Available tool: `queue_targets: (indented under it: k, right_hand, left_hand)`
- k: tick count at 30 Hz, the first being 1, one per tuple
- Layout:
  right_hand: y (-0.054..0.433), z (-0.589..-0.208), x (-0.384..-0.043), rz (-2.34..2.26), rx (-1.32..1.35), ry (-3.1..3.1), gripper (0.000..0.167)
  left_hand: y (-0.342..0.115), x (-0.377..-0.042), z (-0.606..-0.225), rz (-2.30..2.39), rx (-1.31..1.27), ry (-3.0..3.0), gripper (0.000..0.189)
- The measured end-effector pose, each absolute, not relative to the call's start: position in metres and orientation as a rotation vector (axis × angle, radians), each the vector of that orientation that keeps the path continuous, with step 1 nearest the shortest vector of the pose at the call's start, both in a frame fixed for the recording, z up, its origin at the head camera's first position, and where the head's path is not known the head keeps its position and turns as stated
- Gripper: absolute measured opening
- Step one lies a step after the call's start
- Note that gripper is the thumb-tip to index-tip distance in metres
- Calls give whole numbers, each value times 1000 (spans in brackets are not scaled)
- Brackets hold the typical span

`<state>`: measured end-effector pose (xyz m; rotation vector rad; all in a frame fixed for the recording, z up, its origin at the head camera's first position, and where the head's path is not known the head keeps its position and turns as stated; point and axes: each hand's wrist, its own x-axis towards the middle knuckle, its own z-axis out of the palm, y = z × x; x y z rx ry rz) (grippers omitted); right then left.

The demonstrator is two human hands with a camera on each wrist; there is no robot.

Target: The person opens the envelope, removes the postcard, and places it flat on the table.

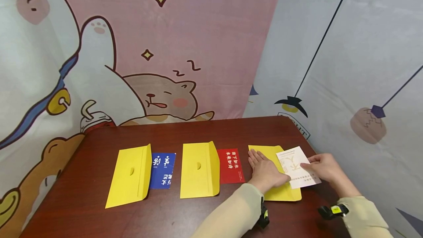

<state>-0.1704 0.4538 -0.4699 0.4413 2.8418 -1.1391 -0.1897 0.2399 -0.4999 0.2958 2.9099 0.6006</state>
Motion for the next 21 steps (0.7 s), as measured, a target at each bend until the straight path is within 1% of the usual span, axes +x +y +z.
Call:
queue_targets:
  k: [10,21]
  right_hand:
    - [461,-468,-167,-1156,463,2824,50]
    - [468,-465,-162,-1129,515,2827,59]
  left_hand:
    - [239,-190,-501,580,307,2909,126]
    - [241,-191,-501,555,302,2905,129]
